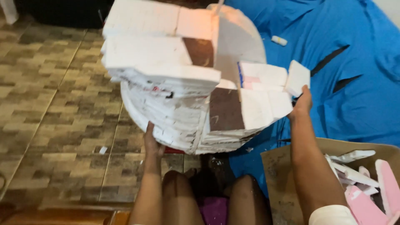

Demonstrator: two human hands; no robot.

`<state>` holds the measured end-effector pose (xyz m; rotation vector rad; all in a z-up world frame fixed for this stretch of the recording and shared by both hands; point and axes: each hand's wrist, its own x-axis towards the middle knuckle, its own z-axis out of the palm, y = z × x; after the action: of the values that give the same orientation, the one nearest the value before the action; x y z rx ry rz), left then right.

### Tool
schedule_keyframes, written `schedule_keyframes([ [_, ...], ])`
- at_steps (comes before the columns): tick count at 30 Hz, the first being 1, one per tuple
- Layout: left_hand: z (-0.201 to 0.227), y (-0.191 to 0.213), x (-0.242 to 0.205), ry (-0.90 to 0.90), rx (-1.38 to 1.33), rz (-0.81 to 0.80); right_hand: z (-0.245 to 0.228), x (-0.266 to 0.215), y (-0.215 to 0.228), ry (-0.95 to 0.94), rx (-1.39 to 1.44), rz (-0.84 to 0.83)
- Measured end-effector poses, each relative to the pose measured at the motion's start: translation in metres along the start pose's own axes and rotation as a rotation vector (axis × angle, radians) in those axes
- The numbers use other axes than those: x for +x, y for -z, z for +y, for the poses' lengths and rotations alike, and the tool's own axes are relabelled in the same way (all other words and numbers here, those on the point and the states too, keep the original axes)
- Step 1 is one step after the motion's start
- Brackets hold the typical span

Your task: Cutting styrofoam pieces with a utility knife and assembling them onto a larger structure using an applicator tool.

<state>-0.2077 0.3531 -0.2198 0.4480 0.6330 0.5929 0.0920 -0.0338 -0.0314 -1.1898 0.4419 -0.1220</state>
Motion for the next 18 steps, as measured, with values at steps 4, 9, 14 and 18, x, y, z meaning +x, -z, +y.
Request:
schedule_keyframes([
  [4, 0.008, 0.0, -0.012, 0.062, 0.025, -0.04, 0.009, 0.054, 0.027, -0.019, 0.238, -0.113],
  [9, 0.031, -0.016, -0.035, -0.137, 0.22, -0.126, -0.029, 0.037, 0.044, 0.028, 0.084, -0.109],
  [14, 0.019, 0.033, -0.032, -0.568, 0.332, 0.062, -0.016, 0.07, 0.082, 0.014, -0.151, -0.265],
  [18, 0.001, -0.063, -0.149, -1.138, 0.978, 0.036, -0.018, 0.029, 0.077, -0.073, -0.289, -0.365],
])
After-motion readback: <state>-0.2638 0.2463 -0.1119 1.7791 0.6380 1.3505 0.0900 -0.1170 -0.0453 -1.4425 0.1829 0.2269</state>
